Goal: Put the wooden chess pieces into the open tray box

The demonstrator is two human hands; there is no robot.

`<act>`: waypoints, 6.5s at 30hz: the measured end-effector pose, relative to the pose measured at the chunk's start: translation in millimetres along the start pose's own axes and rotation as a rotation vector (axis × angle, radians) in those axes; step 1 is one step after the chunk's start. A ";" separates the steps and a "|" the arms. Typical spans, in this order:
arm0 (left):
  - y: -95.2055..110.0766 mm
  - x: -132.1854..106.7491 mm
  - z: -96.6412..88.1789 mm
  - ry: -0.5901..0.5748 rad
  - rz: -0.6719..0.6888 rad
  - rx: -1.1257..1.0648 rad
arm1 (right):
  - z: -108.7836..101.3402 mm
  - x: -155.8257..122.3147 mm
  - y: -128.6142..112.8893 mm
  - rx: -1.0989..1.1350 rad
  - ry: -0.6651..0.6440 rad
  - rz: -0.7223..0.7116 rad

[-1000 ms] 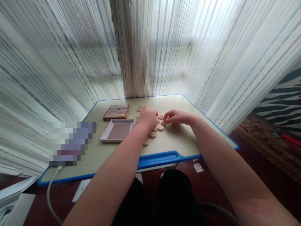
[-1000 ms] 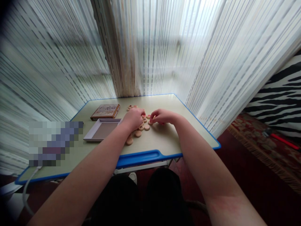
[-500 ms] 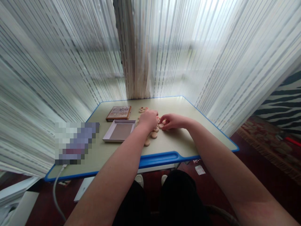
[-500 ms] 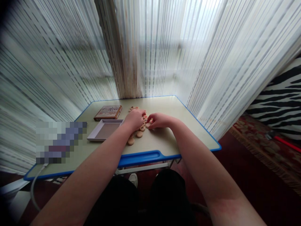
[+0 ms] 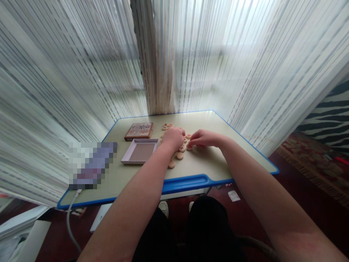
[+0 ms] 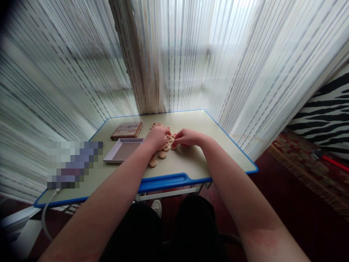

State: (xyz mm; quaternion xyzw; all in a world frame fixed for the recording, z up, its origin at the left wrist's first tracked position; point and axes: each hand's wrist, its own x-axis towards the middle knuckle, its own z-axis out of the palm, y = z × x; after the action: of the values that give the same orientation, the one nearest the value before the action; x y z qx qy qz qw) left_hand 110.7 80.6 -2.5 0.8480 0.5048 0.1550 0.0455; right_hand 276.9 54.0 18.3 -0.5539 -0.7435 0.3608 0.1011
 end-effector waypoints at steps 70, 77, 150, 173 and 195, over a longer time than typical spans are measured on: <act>4.7 -8.4 -24.5 0.303 -0.292 -0.089 | 34.9 -3.5 -29.2 -0.290 0.047 -0.327; 0.9 -8.8 -31.7 0.268 -0.312 -0.059 | 39.4 -3.5 -30.5 -0.343 0.071 -0.353; -63.2 -34.6 -22.6 0.261 -0.489 -0.163 | 54.6 21.2 -18.9 -0.405 0.414 -0.622; -67.6 -48.7 -28.3 -0.021 -0.359 -0.028 | 31.7 39.9 6.6 -0.212 0.947 -0.376; -66.6 -52.2 -27.6 -0.054 -0.346 0.076 | 54.1 32.0 -18.6 -0.492 0.394 -0.637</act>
State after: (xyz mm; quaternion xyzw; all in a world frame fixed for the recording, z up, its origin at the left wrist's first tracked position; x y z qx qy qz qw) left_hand 22.9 65.4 -3.2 0.7534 0.6472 0.1030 0.0529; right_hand 221.4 57.4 -16.5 -0.3630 -0.9072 0.0117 0.2122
